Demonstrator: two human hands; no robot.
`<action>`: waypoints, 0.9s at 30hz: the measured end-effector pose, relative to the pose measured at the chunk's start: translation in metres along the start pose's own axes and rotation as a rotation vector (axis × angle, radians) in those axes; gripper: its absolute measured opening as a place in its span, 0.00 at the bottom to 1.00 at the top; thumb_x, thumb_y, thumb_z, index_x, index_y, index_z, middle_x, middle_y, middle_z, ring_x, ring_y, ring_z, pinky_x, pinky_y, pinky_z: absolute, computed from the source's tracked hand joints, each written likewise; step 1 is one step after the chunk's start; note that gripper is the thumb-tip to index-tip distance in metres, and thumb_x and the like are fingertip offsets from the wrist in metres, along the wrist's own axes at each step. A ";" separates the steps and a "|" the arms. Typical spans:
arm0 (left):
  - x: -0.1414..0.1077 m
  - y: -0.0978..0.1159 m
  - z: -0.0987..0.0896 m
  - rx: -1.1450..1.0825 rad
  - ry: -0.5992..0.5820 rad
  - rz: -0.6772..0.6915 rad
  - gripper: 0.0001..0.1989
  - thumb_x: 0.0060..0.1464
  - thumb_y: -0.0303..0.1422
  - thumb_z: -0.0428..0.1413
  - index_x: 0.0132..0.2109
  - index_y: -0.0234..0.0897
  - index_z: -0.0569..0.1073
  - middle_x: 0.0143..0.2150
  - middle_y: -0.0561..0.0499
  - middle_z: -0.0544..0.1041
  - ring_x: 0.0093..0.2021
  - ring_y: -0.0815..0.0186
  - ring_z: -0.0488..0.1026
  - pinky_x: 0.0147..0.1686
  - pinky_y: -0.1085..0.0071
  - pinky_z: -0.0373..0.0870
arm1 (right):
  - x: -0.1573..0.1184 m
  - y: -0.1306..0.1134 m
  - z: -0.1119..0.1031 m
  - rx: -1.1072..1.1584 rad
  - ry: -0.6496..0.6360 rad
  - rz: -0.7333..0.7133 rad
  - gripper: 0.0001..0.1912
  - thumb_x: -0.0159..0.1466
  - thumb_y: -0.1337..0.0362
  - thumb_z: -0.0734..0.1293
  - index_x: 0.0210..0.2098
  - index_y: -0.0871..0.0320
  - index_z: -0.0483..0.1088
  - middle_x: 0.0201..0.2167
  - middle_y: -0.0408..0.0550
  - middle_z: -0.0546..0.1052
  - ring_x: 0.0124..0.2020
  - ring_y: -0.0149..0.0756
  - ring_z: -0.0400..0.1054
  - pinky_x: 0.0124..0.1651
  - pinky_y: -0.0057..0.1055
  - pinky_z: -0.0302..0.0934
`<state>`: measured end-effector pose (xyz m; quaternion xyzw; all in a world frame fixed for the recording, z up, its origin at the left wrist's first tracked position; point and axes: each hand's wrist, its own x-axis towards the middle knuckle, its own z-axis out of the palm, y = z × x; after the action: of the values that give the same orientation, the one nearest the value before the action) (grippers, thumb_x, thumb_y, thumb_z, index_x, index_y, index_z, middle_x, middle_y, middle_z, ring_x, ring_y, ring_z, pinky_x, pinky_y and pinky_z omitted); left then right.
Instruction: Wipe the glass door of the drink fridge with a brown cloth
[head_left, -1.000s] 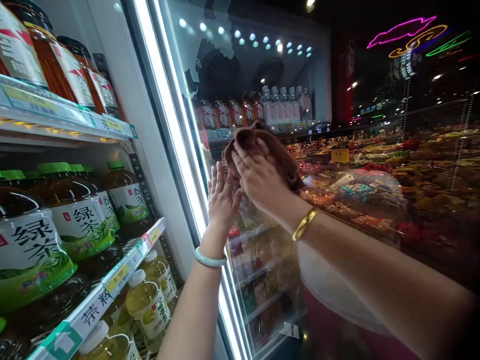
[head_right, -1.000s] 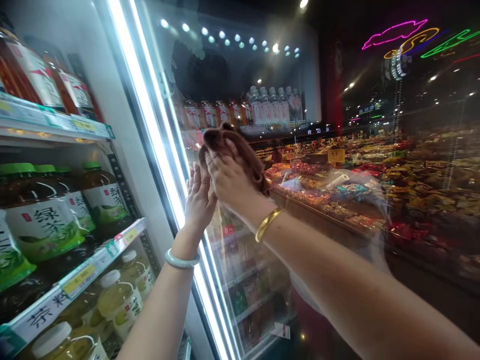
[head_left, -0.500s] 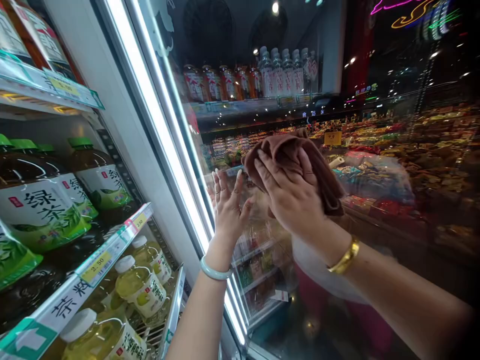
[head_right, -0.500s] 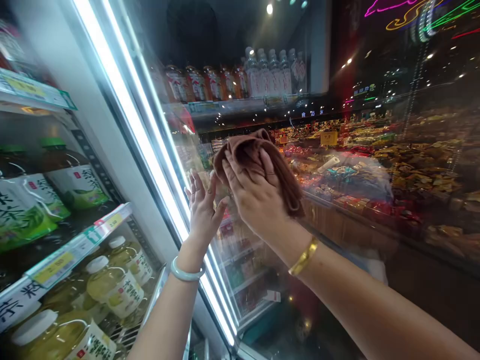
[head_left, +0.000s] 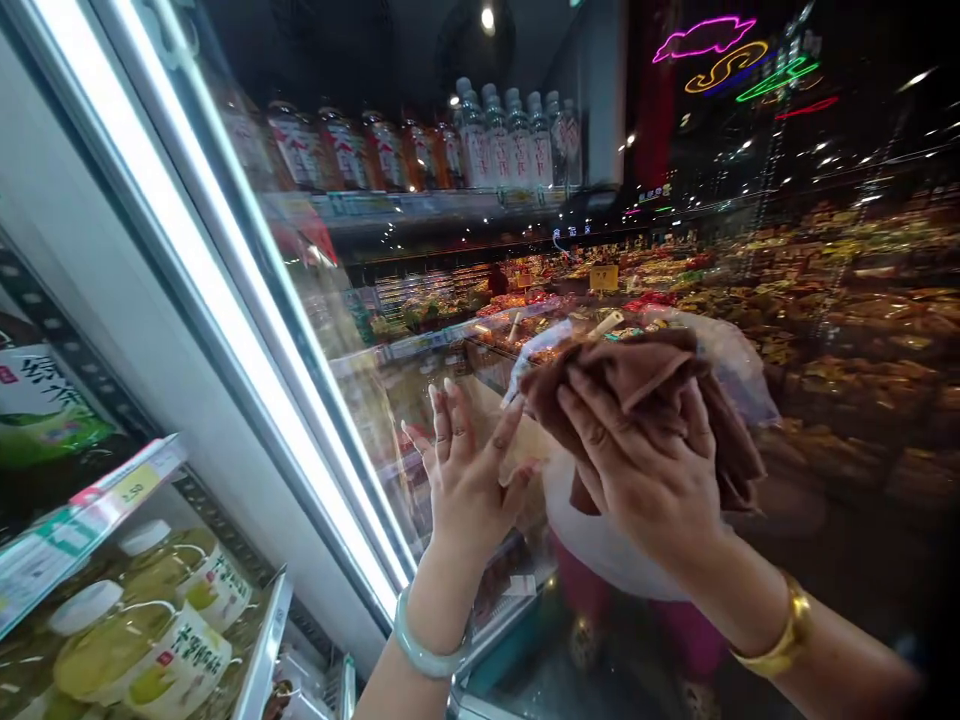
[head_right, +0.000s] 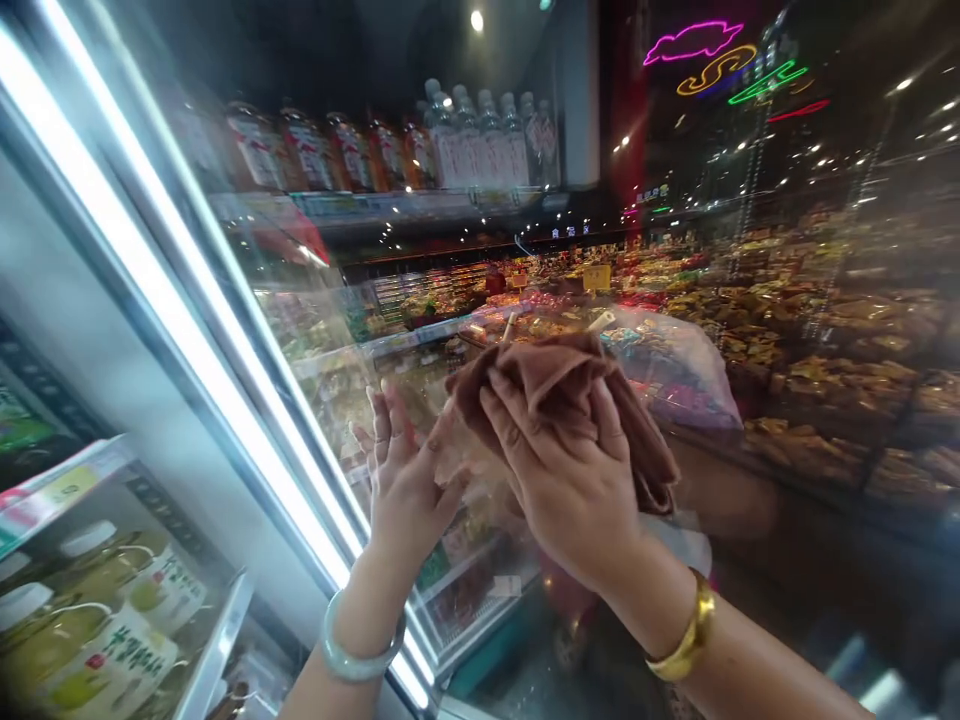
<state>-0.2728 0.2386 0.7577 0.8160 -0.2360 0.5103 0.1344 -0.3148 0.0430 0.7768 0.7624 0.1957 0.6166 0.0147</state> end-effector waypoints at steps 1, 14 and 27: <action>0.007 0.007 0.000 -0.004 0.020 0.007 0.38 0.62 0.41 0.60 0.74 0.60 0.53 0.79 0.49 0.25 0.78 0.38 0.34 0.69 0.28 0.41 | 0.007 0.004 -0.003 -0.024 0.007 0.023 0.31 0.71 0.63 0.64 0.72 0.54 0.58 0.70 0.44 0.64 0.69 0.41 0.60 0.79 0.50 0.28; 0.024 0.057 0.016 -0.017 0.055 -0.058 0.40 0.61 0.35 0.61 0.74 0.59 0.52 0.80 0.52 0.28 0.77 0.35 0.31 0.69 0.27 0.42 | -0.094 0.075 -0.029 -0.076 -0.046 0.003 0.27 0.70 0.66 0.64 0.68 0.49 0.64 0.62 0.41 0.75 0.66 0.36 0.64 0.79 0.50 0.29; 0.020 0.164 0.046 -0.099 -0.030 -0.004 0.43 0.57 0.36 0.65 0.71 0.66 0.53 0.78 0.58 0.20 0.75 0.29 0.22 0.64 0.19 0.27 | -0.163 0.126 -0.052 -0.190 -0.090 0.003 0.21 0.70 0.66 0.64 0.61 0.43 0.72 0.59 0.39 0.78 0.64 0.36 0.65 0.78 0.51 0.33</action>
<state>-0.3158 0.0723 0.7512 0.8163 -0.2613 0.4856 0.1720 -0.3549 -0.1366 0.6698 0.7847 0.1343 0.5977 0.0947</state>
